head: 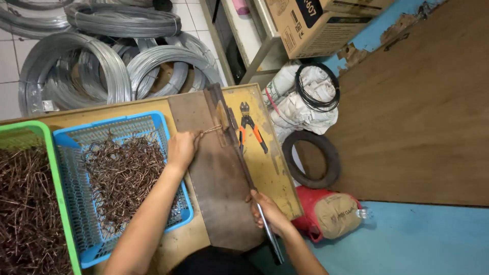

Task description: Manually processing small metal wire pieces using a table-mounted lever tool and a jig for alignment.

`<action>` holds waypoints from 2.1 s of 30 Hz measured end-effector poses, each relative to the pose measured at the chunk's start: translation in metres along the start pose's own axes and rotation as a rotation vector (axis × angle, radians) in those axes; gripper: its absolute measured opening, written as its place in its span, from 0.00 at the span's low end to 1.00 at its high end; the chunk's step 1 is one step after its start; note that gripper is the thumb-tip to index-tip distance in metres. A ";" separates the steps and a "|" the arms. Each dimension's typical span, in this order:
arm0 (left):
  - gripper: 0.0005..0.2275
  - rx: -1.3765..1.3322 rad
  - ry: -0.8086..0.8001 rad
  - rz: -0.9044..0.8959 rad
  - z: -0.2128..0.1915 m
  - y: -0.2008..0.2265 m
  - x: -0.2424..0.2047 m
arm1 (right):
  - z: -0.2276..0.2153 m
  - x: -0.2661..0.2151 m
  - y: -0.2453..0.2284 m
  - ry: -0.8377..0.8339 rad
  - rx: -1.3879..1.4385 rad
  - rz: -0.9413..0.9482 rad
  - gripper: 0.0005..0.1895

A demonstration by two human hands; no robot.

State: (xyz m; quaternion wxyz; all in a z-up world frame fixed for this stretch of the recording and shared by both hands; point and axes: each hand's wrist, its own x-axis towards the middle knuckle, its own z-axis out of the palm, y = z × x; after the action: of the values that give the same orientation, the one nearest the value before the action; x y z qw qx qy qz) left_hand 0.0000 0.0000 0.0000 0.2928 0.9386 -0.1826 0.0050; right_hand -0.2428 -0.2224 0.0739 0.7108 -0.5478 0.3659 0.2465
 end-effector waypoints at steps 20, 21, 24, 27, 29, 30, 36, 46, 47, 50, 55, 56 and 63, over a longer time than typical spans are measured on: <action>0.11 -0.077 0.142 0.051 0.014 0.008 0.015 | 0.016 -0.070 -0.071 -0.014 -0.099 -0.058 0.18; 0.10 -0.057 0.161 0.077 0.019 0.011 0.018 | 0.016 -0.070 -0.071 0.001 -0.085 -0.041 0.22; 0.11 -0.062 0.223 0.081 0.019 0.026 0.019 | 0.019 -0.073 -0.072 -0.005 -0.089 -0.065 0.24; 0.11 -0.042 0.268 0.041 0.022 0.026 0.022 | 0.022 -0.076 -0.075 -0.021 -0.095 -0.078 0.18; 0.10 -0.042 0.304 0.053 0.027 0.024 0.023 | 0.023 -0.075 -0.075 -0.012 -0.109 -0.068 0.17; 0.09 -0.040 0.342 0.060 0.030 0.022 0.022 | 0.024 -0.075 -0.074 -0.008 -0.128 -0.056 0.16; 0.07 -0.063 0.393 0.000 0.034 0.027 0.018 | 0.034 -0.068 -0.064 -0.026 -0.175 -0.044 0.15; 0.08 -0.010 0.332 0.015 0.031 0.025 0.024 | 0.031 -0.060 -0.055 -0.018 -0.173 -0.035 0.14; 0.10 -0.006 0.274 0.013 0.030 0.027 0.022 | 0.032 -0.060 -0.056 -0.008 -0.184 -0.025 0.13; 0.11 -0.026 0.223 0.038 0.018 0.031 0.018 | 0.033 -0.060 -0.057 -0.002 -0.203 -0.017 0.13; 0.09 -0.041 0.326 0.085 0.028 0.030 0.017 | 0.017 -0.043 -0.036 0.046 -0.170 -0.080 0.11; 0.09 -0.103 0.336 -0.004 0.033 0.031 0.016 | 0.012 -0.042 -0.036 0.026 -0.159 -0.113 0.11; 0.08 -0.408 0.380 -0.105 0.041 0.033 0.011 | 0.030 -0.074 -0.074 0.022 -0.170 -0.023 0.13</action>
State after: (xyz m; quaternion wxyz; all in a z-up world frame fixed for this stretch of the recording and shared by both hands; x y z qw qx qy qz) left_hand -0.0052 -0.0516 -0.0146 0.5044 0.8507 -0.0728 0.1287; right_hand -0.2247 -0.2106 0.1802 0.6604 -0.6131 0.3450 0.2628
